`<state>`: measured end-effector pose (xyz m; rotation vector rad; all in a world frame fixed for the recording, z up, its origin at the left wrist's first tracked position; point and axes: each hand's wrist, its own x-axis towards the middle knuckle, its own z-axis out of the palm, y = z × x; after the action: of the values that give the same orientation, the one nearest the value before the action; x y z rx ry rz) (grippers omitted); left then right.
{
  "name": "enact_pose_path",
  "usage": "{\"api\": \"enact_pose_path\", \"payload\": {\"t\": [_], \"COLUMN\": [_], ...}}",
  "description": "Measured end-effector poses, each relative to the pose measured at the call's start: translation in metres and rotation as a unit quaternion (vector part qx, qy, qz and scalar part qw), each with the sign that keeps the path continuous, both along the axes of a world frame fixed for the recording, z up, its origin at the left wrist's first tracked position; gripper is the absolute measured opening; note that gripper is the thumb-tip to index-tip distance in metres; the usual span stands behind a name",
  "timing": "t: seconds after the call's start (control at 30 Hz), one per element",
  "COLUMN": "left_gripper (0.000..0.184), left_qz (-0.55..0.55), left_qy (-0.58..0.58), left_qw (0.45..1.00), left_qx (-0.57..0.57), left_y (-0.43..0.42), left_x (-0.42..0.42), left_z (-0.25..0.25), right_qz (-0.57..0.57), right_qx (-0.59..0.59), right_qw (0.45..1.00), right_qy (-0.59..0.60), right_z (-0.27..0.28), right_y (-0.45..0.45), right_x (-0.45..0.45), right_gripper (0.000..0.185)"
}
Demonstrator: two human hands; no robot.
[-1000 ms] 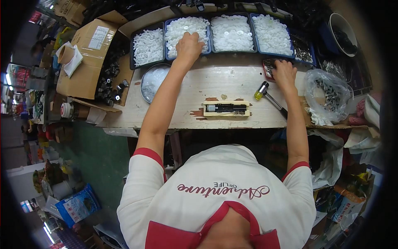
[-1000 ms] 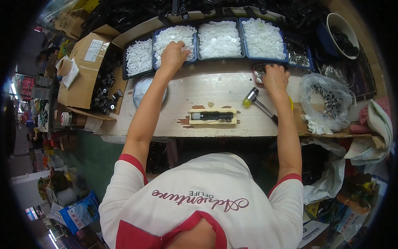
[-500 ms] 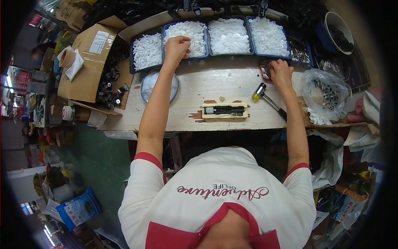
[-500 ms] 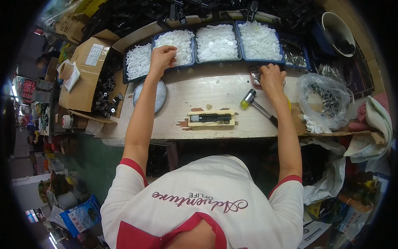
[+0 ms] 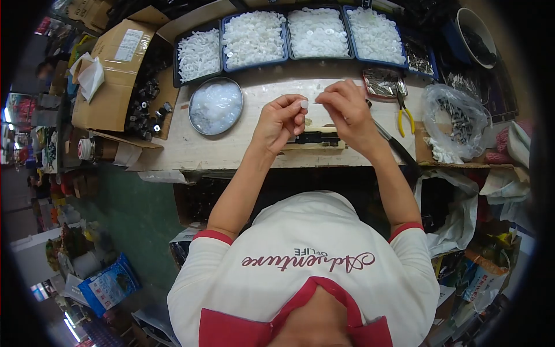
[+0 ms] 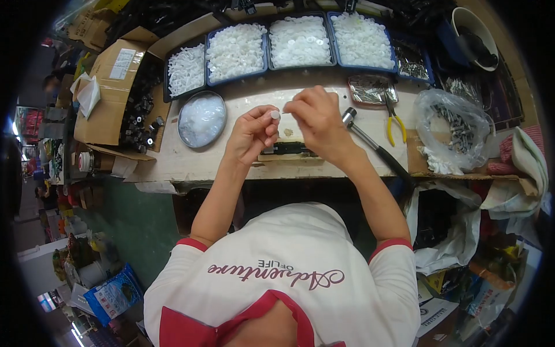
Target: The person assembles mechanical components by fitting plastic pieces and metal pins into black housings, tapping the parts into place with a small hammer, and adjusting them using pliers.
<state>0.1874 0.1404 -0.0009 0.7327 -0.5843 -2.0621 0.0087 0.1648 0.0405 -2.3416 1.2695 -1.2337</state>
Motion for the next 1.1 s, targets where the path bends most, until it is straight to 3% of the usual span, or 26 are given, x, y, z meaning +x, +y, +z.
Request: {"api": "enact_pose_path", "payload": {"t": [0.53,0.6,0.8,1.1], "left_gripper": [0.013,0.013,0.020,0.022], "left_qz": [0.014,0.003,0.043,0.076], "left_qy": [-0.026,-0.008,-0.014,-0.009], "left_qw": [0.999,0.998,0.995,0.990], "left_qx": [-0.040,-0.057,-0.091,-0.121], "left_y": [0.020,0.025,0.039,0.047], "left_x": [-0.001,0.001,0.005,0.002], "left_z": [0.002,0.001,0.003,-0.012], "right_qz": [0.014,0.055,0.028,0.008], "right_qx": [-0.049,-0.017,0.069,0.088], "right_qw": [0.990,0.995,0.995,0.983], "right_qy": [0.128,0.079,-0.068,-0.161], "right_z": [0.002,0.000,-0.017,-0.040], "right_y": [0.006,0.004,0.005,0.020], "right_x": [0.012,0.014,0.016,0.034], "right_gripper": [0.022,0.019,0.008,0.007]}}
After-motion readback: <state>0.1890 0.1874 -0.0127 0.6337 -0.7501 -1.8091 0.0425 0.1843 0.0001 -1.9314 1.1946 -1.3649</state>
